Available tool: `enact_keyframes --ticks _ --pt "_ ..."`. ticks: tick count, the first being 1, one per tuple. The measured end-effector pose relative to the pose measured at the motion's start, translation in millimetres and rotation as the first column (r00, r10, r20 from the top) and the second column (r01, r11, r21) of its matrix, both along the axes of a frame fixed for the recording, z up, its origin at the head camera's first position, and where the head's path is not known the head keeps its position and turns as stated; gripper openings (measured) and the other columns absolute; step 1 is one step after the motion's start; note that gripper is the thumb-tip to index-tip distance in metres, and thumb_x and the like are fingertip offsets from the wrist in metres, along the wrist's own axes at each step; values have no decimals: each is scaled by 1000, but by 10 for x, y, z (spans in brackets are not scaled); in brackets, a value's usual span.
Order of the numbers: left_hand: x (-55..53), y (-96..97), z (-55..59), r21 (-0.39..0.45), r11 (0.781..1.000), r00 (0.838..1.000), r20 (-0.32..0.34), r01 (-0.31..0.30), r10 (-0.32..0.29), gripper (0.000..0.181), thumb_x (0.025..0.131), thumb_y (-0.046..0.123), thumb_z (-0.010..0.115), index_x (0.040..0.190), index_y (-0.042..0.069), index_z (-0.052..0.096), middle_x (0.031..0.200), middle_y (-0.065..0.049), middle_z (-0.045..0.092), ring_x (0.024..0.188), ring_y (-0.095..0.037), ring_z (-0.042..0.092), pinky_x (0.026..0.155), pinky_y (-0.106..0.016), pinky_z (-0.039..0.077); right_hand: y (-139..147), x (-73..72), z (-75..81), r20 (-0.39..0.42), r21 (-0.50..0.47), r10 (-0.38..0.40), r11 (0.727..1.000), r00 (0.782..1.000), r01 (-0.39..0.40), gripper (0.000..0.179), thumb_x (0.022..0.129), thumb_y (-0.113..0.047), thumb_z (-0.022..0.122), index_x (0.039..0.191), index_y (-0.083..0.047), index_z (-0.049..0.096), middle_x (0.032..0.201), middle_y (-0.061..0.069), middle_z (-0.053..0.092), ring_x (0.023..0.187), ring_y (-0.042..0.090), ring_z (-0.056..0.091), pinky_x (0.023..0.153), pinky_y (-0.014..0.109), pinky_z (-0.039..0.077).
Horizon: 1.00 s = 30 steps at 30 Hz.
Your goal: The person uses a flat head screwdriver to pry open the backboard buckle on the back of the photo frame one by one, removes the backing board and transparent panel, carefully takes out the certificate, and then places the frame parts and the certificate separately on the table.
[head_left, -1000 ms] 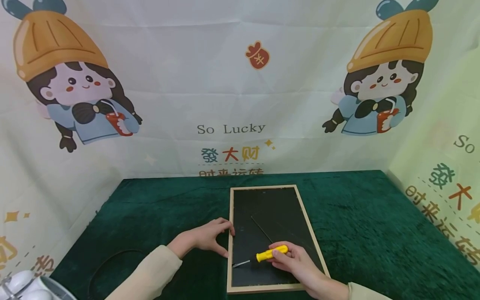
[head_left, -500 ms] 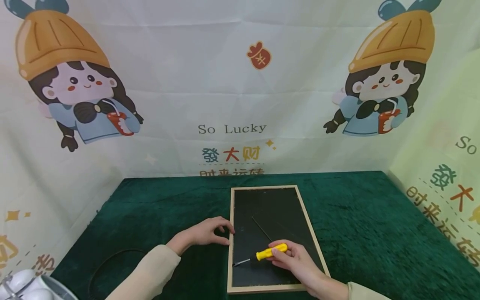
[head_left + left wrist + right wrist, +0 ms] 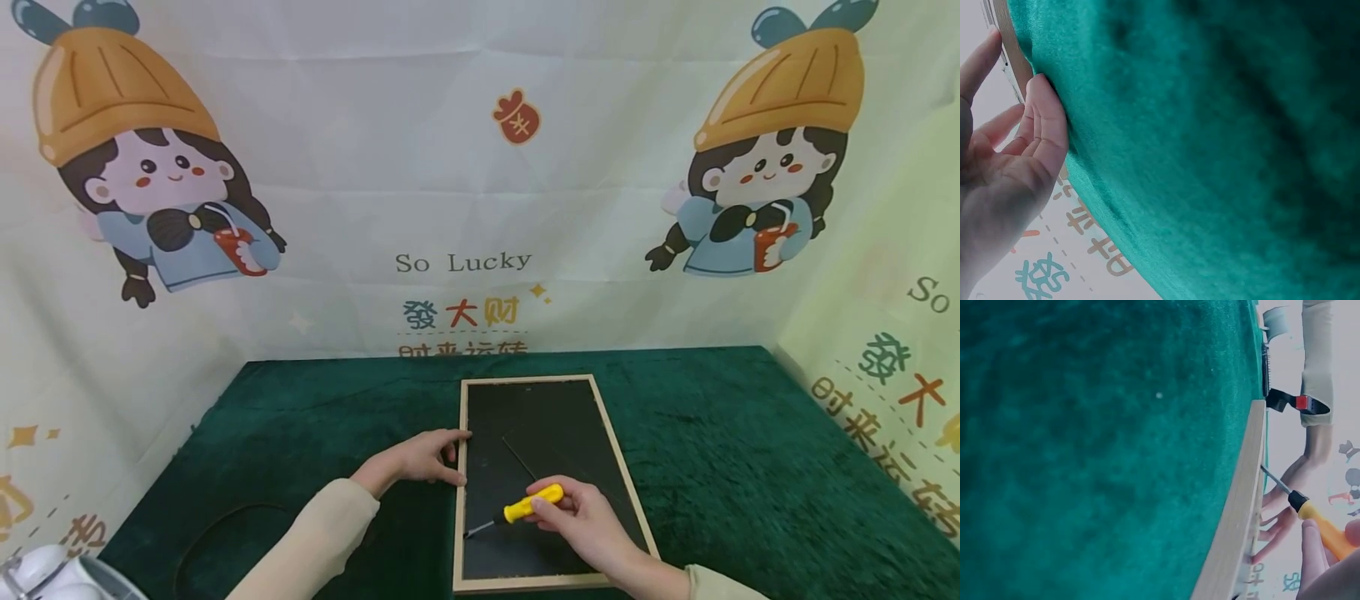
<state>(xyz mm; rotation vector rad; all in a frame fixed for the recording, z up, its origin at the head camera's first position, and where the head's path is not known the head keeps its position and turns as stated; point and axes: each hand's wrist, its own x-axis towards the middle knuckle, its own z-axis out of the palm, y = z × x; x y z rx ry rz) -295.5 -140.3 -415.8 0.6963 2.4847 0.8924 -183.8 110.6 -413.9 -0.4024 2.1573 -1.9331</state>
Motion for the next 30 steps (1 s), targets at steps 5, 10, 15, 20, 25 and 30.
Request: enact_keyframes --ticks 5,10,15,20,25,30 --pt "6 17 -10 -20 1000 1000 -5 -9 9 70 76 22 70 134 6 34 87 -5 44 62 -16 48 54 -29 44 -71 12 41 -121 84 12 996 993 -2 32 85 -23 60 103 3 57 92 9 62 79 25 62 67 29 50" --pt "8 24 -5 -23 1000 1000 -12 -11 11 69 76 22 70 133 5 35 87 -6 44 63 -17 48 54 -29 45 -132 14 110 -241 191 59 981 969 -12 29 84 -26 60 99 -2 61 88 2 62 74 22 61 64 23 49" --pt "4 31 -1 -17 1000 1000 -9 -23 22 69 76 21 71 132 5 36 88 -6 44 64 -17 48 55 -29 45 -208 -5 184 -313 245 120 969 942 -42 22 85 -25 59 97 -7 61 85 -4 62 70 15 60 62 22 49" --pt "15 27 8 -7 999 999 -7 -32 32 68 76 21 70 132 5 36 88 -7 44 66 -18 47 55 -29 45 -327 -8 243 -364 258 159 964 918 -65 17 85 -25 59 95 -11 61 83 -7 61 66 7 57 61 23 49" --pt "13 20 9 5 1000 1000 -12 -25 25 67 76 21 70 132 5 36 89 -7 44 66 -17 47 54 -29 45 -446 -18 329 -423 307 195 950 885 -63 15 84 -25 60 92 -12 61 78 -11 60 63 3 55 59 20 48" --pt "7 21 7 2 1000 1000 -19 -13 13 67 76 21 70 132 5 36 88 -6 44 66 -17 47 54 -28 46 -536 -30 415 -470 375 244 925 848 -58 13 83 -26 61 87 -13 61 66 -14 55 54 1 49 51 18 44"
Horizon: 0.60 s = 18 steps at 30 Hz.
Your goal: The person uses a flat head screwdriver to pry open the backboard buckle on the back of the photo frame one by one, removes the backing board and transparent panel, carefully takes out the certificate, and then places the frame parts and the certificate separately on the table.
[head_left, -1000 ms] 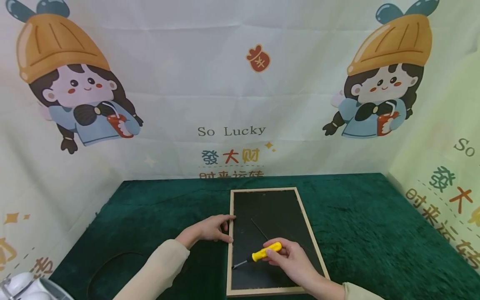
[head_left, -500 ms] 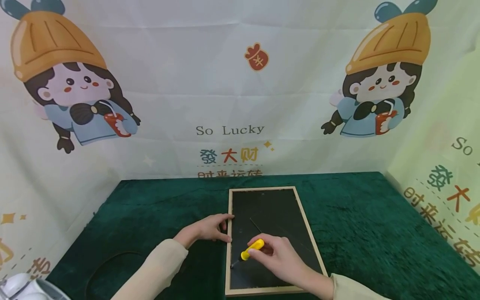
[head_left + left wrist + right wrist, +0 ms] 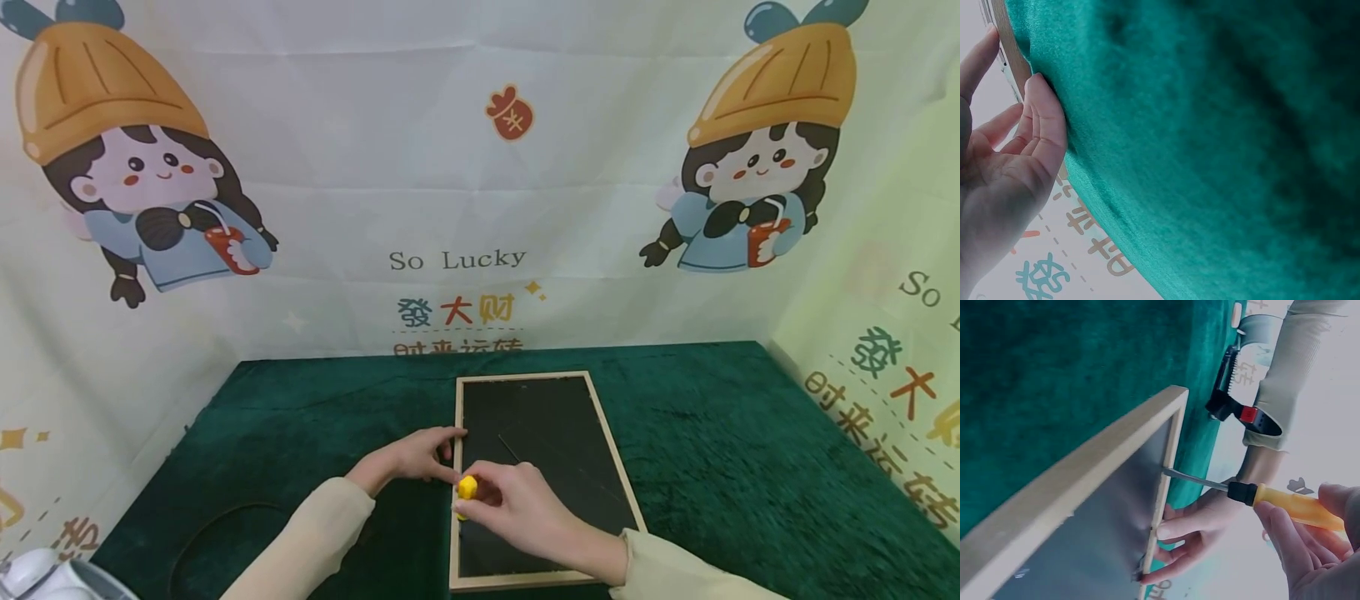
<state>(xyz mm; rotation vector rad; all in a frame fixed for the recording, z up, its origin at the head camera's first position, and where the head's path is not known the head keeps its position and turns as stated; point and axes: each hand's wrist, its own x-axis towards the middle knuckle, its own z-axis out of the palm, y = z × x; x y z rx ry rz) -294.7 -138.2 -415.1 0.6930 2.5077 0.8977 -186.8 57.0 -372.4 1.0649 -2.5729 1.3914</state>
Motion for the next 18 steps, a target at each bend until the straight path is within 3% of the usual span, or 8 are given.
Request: enact_keyframes --ticks 5,11,18 --pt "-4 -4 0 -1 1000 1000 -4 15 -15 65 77 18 69 132 5 36 88 -6 44 65 -16 47 54 -28 45 -69 -34 47 -40 38 -10 999 999 12 16 82 -28 62 86 -12 61 63 -13 54 51 0 46 47 17 41" --pt "-20 -9 -7 5 999 999 -24 48 -48 59 78 1 64 131 1 37 84 -6 44 62 -16 46 53 -28 44 -153 -70 91 -56 83 -27 996 998 31 16 82 -27 63 85 -12 61 63 -14 53 50 -1 46 47 16 41" --pt "-10 2 -9 -12 999 996 -72 50 -51 56 78 -4 61 130 1 39 81 -3 47 71 -18 44 58 -29 42 -284 -40 121 -131 164 -53 984 990 75 17 81 -29 64 83 -12 61 66 -12 56 53 -5 47 49 11 40"
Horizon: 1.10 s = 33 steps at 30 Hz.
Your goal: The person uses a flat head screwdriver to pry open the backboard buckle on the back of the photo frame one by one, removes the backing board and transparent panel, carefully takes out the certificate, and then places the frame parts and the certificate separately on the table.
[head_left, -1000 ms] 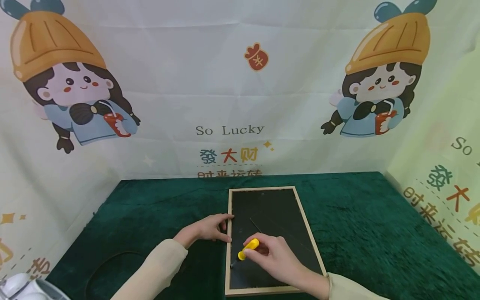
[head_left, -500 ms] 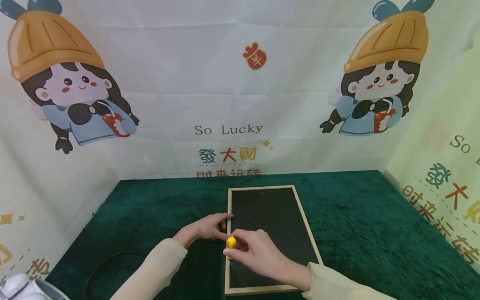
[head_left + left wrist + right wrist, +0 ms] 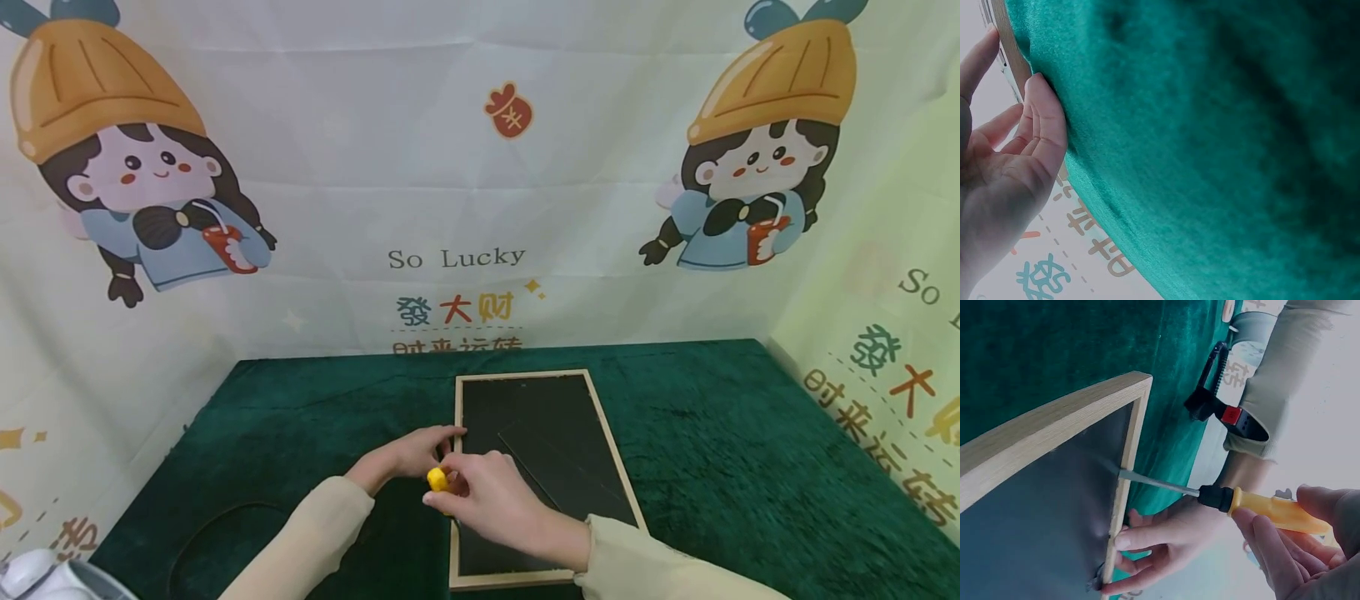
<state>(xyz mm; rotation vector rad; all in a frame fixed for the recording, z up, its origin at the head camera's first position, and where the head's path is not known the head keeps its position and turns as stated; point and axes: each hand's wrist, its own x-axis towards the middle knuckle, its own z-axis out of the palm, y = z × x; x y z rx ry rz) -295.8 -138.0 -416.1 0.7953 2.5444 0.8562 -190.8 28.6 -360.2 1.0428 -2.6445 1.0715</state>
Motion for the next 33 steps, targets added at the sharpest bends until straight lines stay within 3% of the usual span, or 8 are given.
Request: enact_keyframes --ticks 9,16,20,25,29,33 --pt "12 -7 6 -6 1000 1000 1 -10 10 55 79 -6 59 130 2 39 83 -5 46 71 -19 43 58 -29 41 -89 55 -2 -73 90 29 996 997 -23 20 83 -32 60 89 -13 61 66 -11 58 51 -8 46 50 9 38" --pt "-4 -10 -3 0 1000 1000 7 10 -10 57 79 -2 62 130 1 38 82 -4 46 68 -17 45 56 -28 43 47 -11 -24 2 -8 15 1000 1000 -15 17 83 -30 61 84 -13 60 65 -12 56 51 -4 47 48 12 40" --pt "7 -9 9 6 1000 999 43 -15 15 61 78 9 67 131 2 37 85 -5 45 65 -17 47 54 -28 45 195 -60 -41 45 -68 19 998 999 -16 16 84 -30 59 84 -14 59 64 -14 54 53 -1 48 49 16 42" --pt "14 -2 28 -2 999 997 66 -45 45 68 76 21 70 132 4 35 88 -6 44 64 -16 48 54 -29 45 479 -140 -3 132 -177 -37 982 991 61 21 86 -33 57 89 -13 61 74 -9 59 63 4 56 57 21 47" --pt "12 -9 20 1 999 997 68 -40 39 70 77 21 70 134 4 33 89 -6 44 63 -16 48 54 -29 45 823 -238 65 261 -262 -107 949 959 177 30 86 -33 55 96 -6 59 81 1 63 70 14 61 62 27 50" --pt "12 -24 -5 17 999 997 71 -30 29 70 77 21 69 134 3 32 89 -6 43 62 -15 48 54 -30 44 1226 -324 83 438 -298 -169 899 883 320 43 87 -35 54 105 3 54 89 10 63 77 22 62 69 34 50"
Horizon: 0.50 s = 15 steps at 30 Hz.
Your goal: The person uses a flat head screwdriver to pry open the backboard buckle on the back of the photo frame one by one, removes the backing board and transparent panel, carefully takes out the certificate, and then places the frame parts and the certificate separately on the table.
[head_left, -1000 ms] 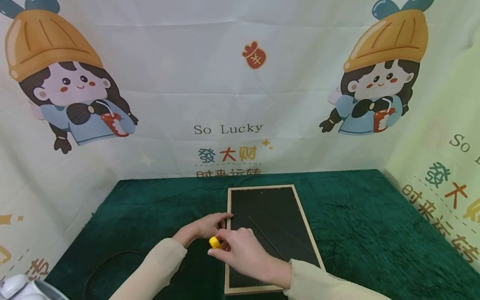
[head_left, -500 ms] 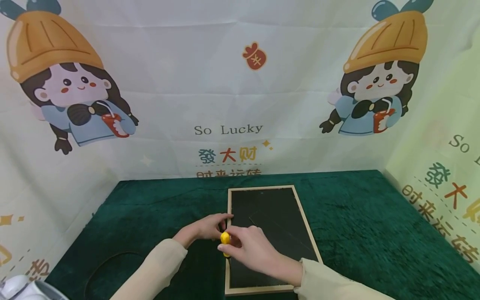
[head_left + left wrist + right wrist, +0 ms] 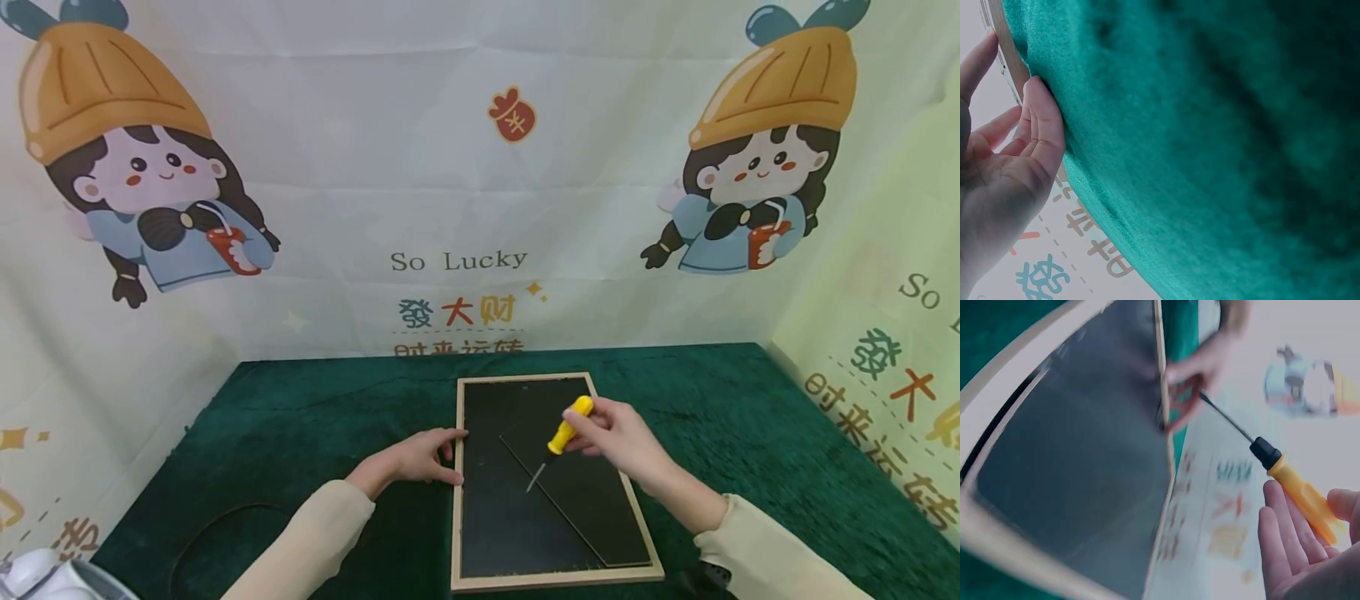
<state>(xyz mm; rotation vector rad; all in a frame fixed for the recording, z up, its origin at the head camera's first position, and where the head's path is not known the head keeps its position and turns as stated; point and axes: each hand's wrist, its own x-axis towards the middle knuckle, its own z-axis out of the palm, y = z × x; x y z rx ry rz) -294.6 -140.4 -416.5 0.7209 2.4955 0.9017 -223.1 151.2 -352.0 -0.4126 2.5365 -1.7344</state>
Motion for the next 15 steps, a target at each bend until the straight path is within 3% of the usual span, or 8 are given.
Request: enact_keyframes --ticks 3,8,15 --pt "3 -4 -11 1 1000 1000 -14 5 -5 69 78 22 69 134 3 33 89 -6 43 63 -15 48 55 -30 44 298 -45 -39 94 -38 -65 997 993 69 50 88 -38 51 110 7 48 94 14 61 83 25 61 74 38 48" --pt "3 -15 -19 1 1000 999 -33 6 -5 68 78 22 69 133 3 34 89 -6 43 63 -15 47 56 -31 43 678 -116 -175 184 -43 -147 987 972 158 55 91 -40 44 113 10 42 94 15 60 93 30 57 77 37 47" --pt "25 -15 -17 6 1000 998 -66 19 -19 67 78 23 68 132 1 35 88 -5 44 63 -15 46 56 -30 41 844 -191 -448 315 -98 -183 970 931 224 52 93 -36 40 111 13 39 88 10 62 89 27 60 72 31 49"
